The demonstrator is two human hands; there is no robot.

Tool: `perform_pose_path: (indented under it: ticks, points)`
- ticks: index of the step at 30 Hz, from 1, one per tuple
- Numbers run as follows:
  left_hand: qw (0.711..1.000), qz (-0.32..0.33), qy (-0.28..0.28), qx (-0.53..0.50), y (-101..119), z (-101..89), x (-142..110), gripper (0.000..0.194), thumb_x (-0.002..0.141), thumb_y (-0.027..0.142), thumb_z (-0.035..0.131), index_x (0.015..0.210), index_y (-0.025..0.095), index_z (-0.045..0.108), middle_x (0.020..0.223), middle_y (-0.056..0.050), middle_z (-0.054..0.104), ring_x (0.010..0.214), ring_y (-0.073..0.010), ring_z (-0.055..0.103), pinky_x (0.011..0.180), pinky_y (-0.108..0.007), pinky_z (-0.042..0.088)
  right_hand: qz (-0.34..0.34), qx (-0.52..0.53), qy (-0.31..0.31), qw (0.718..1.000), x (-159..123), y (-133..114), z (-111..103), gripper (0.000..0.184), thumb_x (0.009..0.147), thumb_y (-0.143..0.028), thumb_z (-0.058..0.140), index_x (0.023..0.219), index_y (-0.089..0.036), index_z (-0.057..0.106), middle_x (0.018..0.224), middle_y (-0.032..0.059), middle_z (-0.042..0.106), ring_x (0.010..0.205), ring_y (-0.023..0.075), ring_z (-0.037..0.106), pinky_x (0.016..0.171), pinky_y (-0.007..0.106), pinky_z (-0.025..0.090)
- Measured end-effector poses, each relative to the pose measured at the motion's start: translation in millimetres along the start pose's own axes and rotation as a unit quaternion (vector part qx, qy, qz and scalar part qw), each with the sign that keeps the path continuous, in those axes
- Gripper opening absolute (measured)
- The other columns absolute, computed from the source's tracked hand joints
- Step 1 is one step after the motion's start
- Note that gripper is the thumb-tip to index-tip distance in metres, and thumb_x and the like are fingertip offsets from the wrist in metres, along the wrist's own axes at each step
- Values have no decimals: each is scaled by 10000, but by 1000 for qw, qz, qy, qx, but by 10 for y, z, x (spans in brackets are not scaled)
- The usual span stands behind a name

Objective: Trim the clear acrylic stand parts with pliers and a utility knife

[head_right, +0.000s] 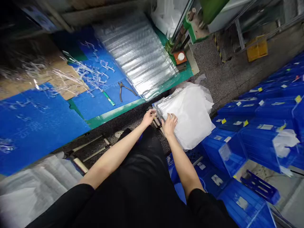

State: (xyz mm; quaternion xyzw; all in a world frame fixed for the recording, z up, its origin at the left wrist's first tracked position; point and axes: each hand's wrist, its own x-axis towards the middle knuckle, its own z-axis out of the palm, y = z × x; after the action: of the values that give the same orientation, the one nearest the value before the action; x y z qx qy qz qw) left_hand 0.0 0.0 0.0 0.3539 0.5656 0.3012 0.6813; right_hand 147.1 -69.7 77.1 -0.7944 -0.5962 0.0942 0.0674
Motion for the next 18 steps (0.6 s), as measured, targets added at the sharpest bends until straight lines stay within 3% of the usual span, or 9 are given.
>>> perform_pose_path:
  ticks: [3,5,9,12,15,18]
  points:
    - [1000,12,18,-6,70,92,79,248,1015,372,745,1103,143,712,1145,-74,722,1031,-209,697,965,-427,608,-23,21,-3,999,82,50,-86,523,1052,-442,650,1470,-136,575,1458,243,521,1355,409,464,1120,620,432]
    - [998,15,48,-27,102,52,103,242,1002,380,756,1044,146,708,1081,-61,720,992,-200,689,951,-410,596,-56,36,-12,998,244,-9,-145,513,1082,-464,597,1476,-137,579,1452,255,521,1354,408,462,1126,610,432]
    - [981,-7,156,-112,98,-183,159,300,1036,484,664,993,188,668,1025,-61,701,928,-182,688,883,-340,571,-173,57,-65,981,868,-416,-102,453,1094,-442,593,1463,-180,618,1465,209,569,1390,363,476,1168,518,436]
    - [955,-33,209,-207,82,-279,304,293,1046,523,611,1107,240,653,1224,-98,707,1087,-190,710,925,-323,560,-240,46,-112,963,1368,-801,137,424,1043,-360,699,1423,-181,645,1480,176,601,1427,352,486,1189,521,423]
    - [928,-46,205,-309,136,-284,521,293,1012,473,679,1202,251,666,1397,-123,690,1281,-217,670,1041,-366,538,-267,21,-147,952,1668,-1010,363,305,1037,-365,720,1267,-166,699,1355,120,674,1307,316,602,1153,552,454]
    - [901,-47,170,-397,280,-271,683,274,951,397,778,1146,216,713,1267,-117,752,1219,-234,698,1040,-368,546,-297,6,-159,941,1803,-1031,371,225,1060,-377,684,1135,-167,714,1207,87,715,1183,277,650,1112,508,468]
